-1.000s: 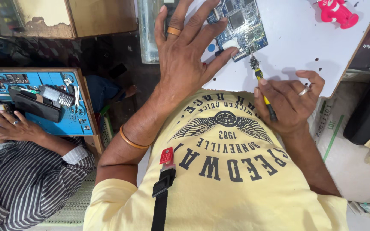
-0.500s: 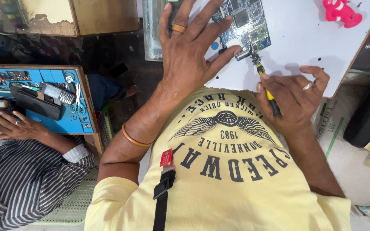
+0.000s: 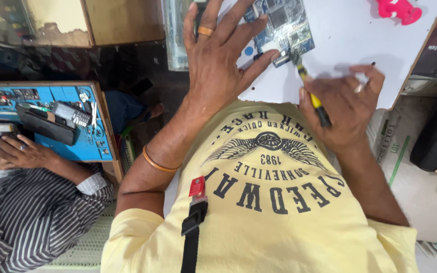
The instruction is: The person cleans a small blue circuit board with a yellow-handled brush, then picks up a metal device chassis and wipes its interior with a cloth.
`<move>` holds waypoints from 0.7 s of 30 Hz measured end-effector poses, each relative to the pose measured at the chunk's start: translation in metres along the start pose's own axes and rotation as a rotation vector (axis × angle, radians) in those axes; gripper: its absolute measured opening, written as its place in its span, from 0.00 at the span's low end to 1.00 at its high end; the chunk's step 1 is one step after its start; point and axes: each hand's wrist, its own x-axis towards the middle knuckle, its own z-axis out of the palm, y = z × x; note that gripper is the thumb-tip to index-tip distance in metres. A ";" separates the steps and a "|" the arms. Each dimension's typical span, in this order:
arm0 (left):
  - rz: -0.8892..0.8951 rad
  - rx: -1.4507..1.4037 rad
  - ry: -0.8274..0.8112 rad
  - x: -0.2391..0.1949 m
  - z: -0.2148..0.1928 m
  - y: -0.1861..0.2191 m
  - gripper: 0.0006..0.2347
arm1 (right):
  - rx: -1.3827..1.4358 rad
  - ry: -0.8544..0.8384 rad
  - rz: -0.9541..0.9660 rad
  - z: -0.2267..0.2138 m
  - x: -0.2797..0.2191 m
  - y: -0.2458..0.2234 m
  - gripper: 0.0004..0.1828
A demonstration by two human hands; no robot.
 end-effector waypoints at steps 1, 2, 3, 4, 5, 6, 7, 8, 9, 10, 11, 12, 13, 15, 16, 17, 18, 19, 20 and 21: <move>0.010 0.011 0.009 0.004 0.000 -0.001 0.17 | 0.031 0.004 0.018 0.000 0.003 0.001 0.04; 0.011 0.020 0.013 0.003 0.000 -0.001 0.17 | 0.068 -0.002 0.036 0.000 0.004 0.002 0.04; 0.006 0.017 0.006 0.002 0.001 -0.001 0.17 | 0.063 -0.001 0.029 0.001 0.003 0.002 0.04; 0.000 0.014 -0.006 -0.001 0.001 -0.001 0.17 | 0.059 -0.001 0.027 0.002 0.000 0.001 0.04; -0.005 0.010 -0.018 -0.004 0.002 0.000 0.18 | 0.056 -0.001 0.025 0.002 -0.002 0.001 0.04; -0.017 0.005 -0.020 -0.005 0.001 0.001 0.18 | 0.038 -0.004 0.016 0.003 -0.004 0.001 0.04; -0.030 0.000 -0.022 -0.005 0.000 0.002 0.18 | 0.020 -0.007 0.006 0.002 -0.005 0.000 0.04; -0.036 -0.004 -0.016 -0.001 -0.001 0.001 0.18 | -0.003 -0.003 -0.008 0.001 -0.003 0.001 0.04; -0.012 0.006 -0.007 0.003 -0.002 0.000 0.18 | 0.018 0.010 0.007 0.002 0.000 0.002 0.03; 0.001 0.013 0.000 0.003 -0.002 0.001 0.18 | 0.045 0.013 0.021 0.001 0.001 0.002 0.02; 0.015 0.021 0.006 0.003 -0.002 0.001 0.18 | 0.071 0.016 0.036 0.002 0.002 0.001 0.02; 0.001 0.014 -0.004 0.001 -0.002 0.001 0.18 | 0.052 0.009 0.028 0.002 0.002 0.001 0.02; -0.012 0.008 -0.014 -0.002 -0.001 0.002 0.18 | 0.034 0.003 0.020 0.003 0.002 0.001 0.02; -0.029 -0.005 -0.026 -0.003 -0.002 0.004 0.18 | 0.007 0.003 0.010 0.003 0.001 -0.001 0.03; -0.029 -0.011 -0.023 -0.001 -0.003 0.003 0.18 | -0.006 0.011 0.006 0.004 0.002 -0.002 0.04; -0.029 -0.018 -0.021 0.003 -0.004 0.002 0.18 | -0.019 0.019 0.002 0.004 0.002 -0.002 0.04; -0.028 -0.019 -0.018 0.003 -0.003 0.003 0.18 | -0.004 0.005 0.030 0.001 -0.003 -0.004 0.04; -0.028 -0.020 -0.015 0.002 -0.002 0.002 0.18 | 0.011 -0.008 0.057 -0.003 -0.011 -0.007 0.04; -0.030 -0.021 -0.013 0.001 -0.002 0.001 0.18 | 0.028 -0.023 0.085 -0.004 -0.018 -0.008 0.05; -0.020 -0.019 -0.008 -0.001 -0.001 0.001 0.17 | 0.023 -0.017 0.072 -0.003 -0.023 -0.006 0.05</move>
